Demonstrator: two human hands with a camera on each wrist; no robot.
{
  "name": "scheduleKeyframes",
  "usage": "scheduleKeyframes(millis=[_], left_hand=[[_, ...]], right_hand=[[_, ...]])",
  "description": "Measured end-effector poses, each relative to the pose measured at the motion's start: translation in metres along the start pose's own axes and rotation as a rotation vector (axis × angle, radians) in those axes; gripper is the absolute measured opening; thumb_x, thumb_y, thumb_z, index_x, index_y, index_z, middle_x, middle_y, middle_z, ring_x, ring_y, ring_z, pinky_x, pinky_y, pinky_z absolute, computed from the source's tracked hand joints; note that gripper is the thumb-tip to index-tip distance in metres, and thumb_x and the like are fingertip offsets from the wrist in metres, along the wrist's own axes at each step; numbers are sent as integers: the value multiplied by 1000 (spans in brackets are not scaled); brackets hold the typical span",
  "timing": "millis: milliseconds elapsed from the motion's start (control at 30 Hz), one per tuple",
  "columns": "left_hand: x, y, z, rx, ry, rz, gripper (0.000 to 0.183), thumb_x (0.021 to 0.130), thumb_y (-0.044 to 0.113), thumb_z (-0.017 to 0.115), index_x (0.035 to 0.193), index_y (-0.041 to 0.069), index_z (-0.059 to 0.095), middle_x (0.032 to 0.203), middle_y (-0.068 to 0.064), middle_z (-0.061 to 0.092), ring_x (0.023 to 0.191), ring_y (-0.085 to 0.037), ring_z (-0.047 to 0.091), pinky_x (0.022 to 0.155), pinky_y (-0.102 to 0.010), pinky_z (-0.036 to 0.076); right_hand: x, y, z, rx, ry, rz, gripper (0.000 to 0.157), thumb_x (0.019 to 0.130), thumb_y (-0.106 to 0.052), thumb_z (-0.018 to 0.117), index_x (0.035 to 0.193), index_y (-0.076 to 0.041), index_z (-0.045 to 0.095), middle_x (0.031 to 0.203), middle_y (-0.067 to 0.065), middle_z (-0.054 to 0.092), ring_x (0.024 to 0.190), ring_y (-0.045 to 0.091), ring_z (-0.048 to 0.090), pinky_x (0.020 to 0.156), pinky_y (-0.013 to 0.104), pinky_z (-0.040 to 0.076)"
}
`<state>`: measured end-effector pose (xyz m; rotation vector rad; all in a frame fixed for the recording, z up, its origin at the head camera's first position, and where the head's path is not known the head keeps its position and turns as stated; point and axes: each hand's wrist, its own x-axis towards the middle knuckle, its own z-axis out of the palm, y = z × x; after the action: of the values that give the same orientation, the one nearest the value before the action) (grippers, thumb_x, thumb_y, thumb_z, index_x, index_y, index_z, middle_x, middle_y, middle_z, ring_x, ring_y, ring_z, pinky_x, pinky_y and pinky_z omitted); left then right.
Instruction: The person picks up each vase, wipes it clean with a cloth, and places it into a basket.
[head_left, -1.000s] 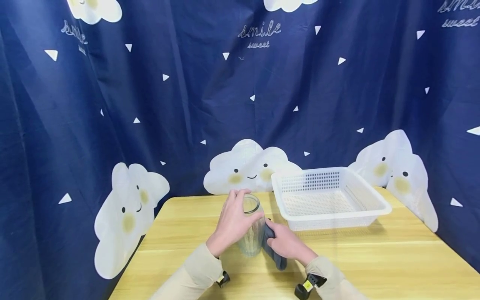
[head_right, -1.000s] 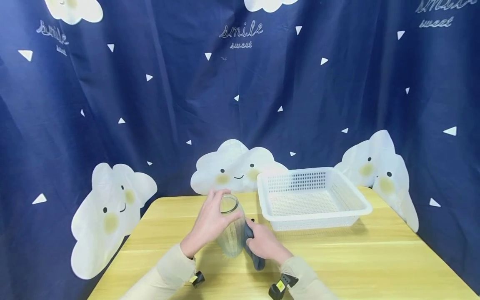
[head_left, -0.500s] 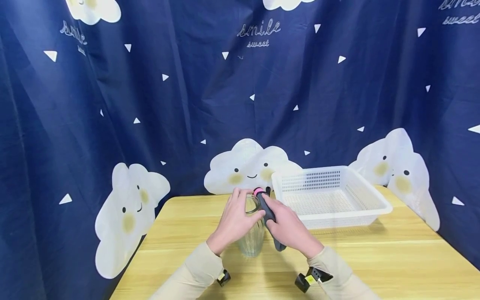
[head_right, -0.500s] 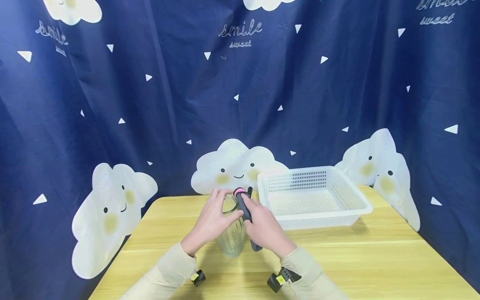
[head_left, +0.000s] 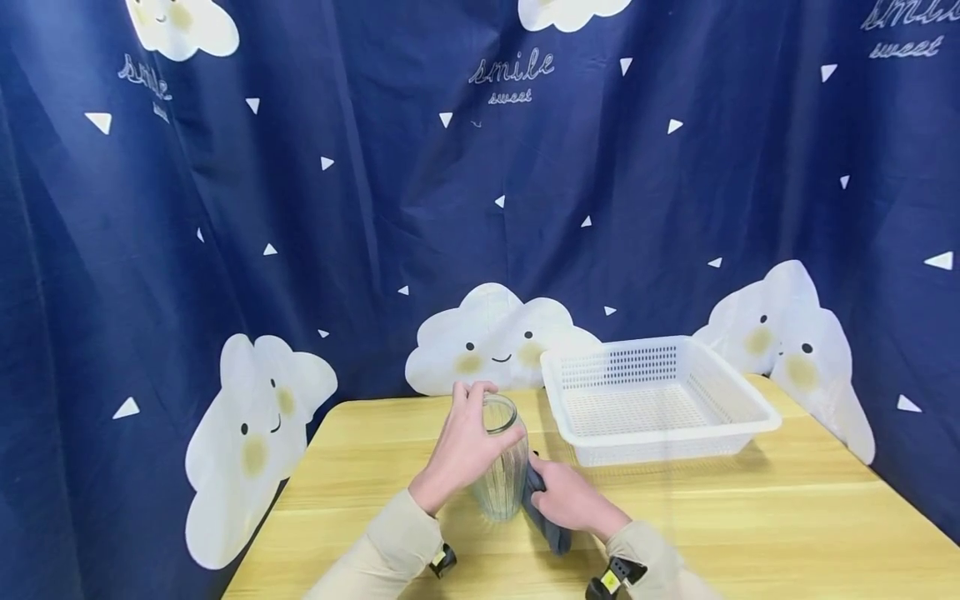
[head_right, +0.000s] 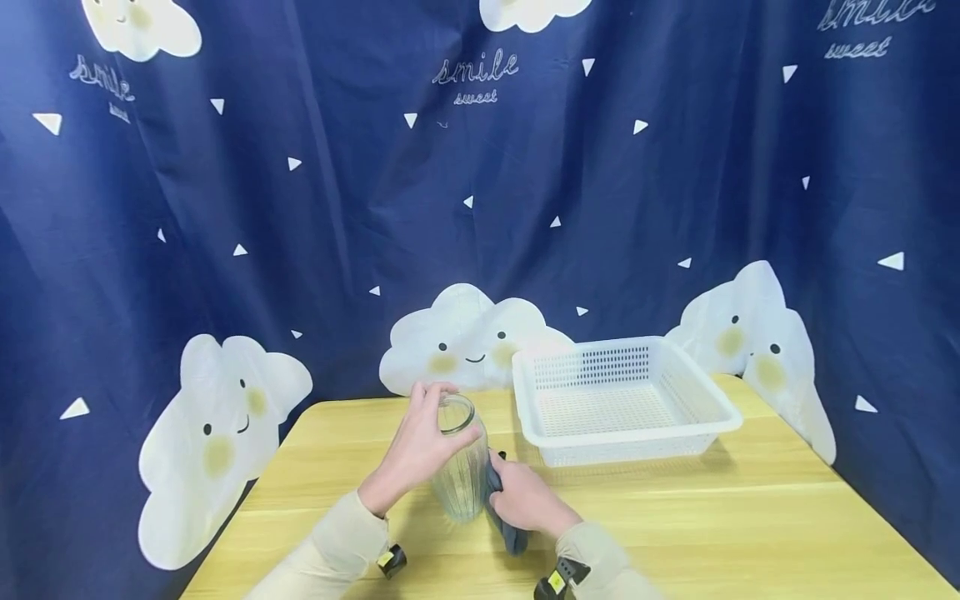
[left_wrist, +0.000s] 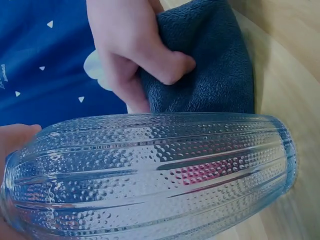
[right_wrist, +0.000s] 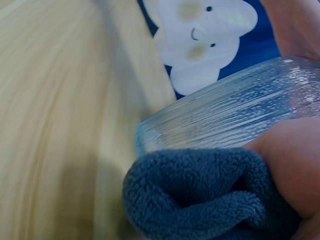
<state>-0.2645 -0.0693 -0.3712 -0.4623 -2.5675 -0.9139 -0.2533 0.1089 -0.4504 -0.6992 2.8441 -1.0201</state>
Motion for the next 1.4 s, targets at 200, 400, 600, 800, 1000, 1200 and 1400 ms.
scheduleKeyframes(millis=[200,400,600,800,1000,1200,1400], left_hand=[[-3,2,-7,58,25,6,70,69,65,65,125,25,48,114,4,46,95,-17,51,80,-35,42],[-3,6,-12,32,-38,47,64,75,45,71,129,21,46,125,6,48,113,-19,50,91,-40,41],[0,7,-10,17,-73,86,63,71,32,70,128,18,47,122,2,47,113,-17,46,91,-38,40],[-1,2,-4,35,-43,93,64,74,41,69,128,17,45,121,1,42,109,-17,42,90,-37,40],[-3,-1,-1,40,-25,80,69,77,51,66,131,15,42,116,-4,37,99,-17,43,86,-36,41],[-1,-2,0,5,-12,76,67,75,46,71,129,16,45,114,-4,39,98,-15,45,84,-36,42],[-2,-1,-4,29,-13,68,68,74,50,70,129,20,46,117,-1,44,102,-18,45,85,-39,40]], right_hand=[[5,-4,-9,54,56,0,65,80,-9,54,141,1,33,129,24,50,91,19,57,75,35,47],[3,-23,-33,116,182,-39,70,78,-3,54,144,-11,32,121,21,56,75,14,58,63,28,47],[2,-47,-58,45,330,-130,72,77,-1,57,143,-21,37,122,5,57,79,13,55,67,29,45],[6,-45,-54,-11,294,-150,73,76,1,57,143,-19,36,121,4,58,81,13,55,66,29,45],[8,-21,-29,70,169,-44,72,80,-3,54,146,-15,28,122,17,55,75,14,56,63,30,46],[4,2,4,-7,75,0,65,81,-11,56,141,1,33,127,24,52,85,16,58,70,30,48],[4,6,6,71,90,22,65,80,-8,56,141,-1,34,128,24,51,86,18,57,71,32,47]])
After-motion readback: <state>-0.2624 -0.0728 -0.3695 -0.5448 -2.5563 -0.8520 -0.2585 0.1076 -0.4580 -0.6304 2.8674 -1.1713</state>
